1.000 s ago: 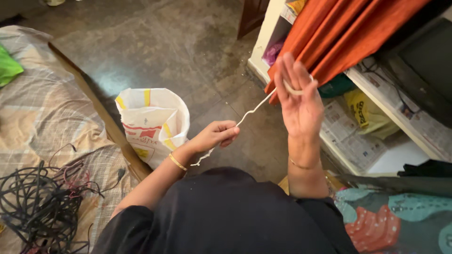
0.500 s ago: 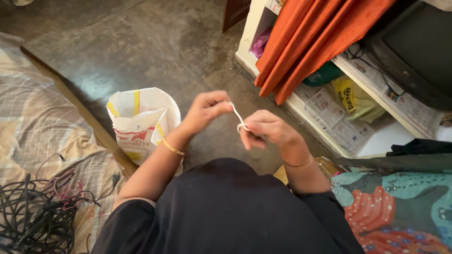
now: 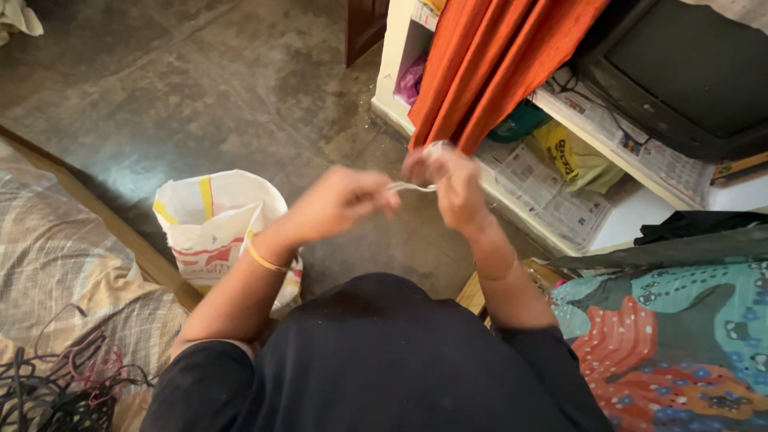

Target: The person untangles and coils various electrical cords and wires, placing them into a white plastic bag. They handle white, black, and red cords, as well as a brown electrical switch plate, organizing them one by one.

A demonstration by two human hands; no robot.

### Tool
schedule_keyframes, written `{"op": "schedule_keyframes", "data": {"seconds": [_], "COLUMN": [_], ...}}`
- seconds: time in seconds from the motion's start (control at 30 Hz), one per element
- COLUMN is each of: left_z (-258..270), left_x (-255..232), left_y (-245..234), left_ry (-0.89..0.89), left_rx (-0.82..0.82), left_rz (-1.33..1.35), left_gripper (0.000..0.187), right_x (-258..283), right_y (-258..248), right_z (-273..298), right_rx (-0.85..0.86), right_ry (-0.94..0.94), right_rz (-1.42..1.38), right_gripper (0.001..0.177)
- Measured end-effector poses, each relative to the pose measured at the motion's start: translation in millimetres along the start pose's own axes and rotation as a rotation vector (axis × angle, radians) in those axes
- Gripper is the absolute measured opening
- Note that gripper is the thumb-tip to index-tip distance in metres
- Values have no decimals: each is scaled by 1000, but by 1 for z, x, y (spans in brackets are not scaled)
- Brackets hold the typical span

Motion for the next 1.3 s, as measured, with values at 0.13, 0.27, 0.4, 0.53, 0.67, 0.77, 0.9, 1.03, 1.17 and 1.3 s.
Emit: {"op": "schedule_keyframes", "data": {"seconds": [0.13,0.27,0.4,0.53,0.67,0.77,0.9,1.03,1.17,1.3], "left_z": [-25,-38,-29,-44,-64,-63,-44,-52,-66,-71], "left_x": [-6,22,52,35,43,47,31,49,31,56], "left_y": [-18,59,100,42,10,58,133,75,24,85], "left_ry": [134,18,-275,22,-49,-191,-197,-273,176,-76], "left_rx": [-68,215,357,140,-35,127,486,181,6,162], "left_rz": [193,365,381,387,270,483,532,243,294,562], "left_gripper": [24,28,35,26,25,22,22,25,25,22], "right_x": [14,36,1,-10,-27,24,-15,-27,-31,0], "right_y": [35,-22,-120,-60,29,-28,-125,-109,2,-39], "right_z": [46,52,41,12,60,60,48,20,45,46], "right_rx": [605,505,-681,-294,504,252,-606,-431,420,132], "right_ry": [54,-128,-218,-43,463,-227,-216,-61,219,55], "right_rz": [-794,-1321,-603,30,-609,-1004,-641,160,-483,-1000], "right_gripper": [75,55,48,31,32,22,46,42,58,61]}}
Point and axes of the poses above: each hand's wrist, its own z-axis away from the middle knuckle, its own y-axis out of the palm, x = y × z, the point moved 8 cm from there along -z, towards the middle knuckle, and after that the axes turned 7 degrees about z, right-handed, at the moved point
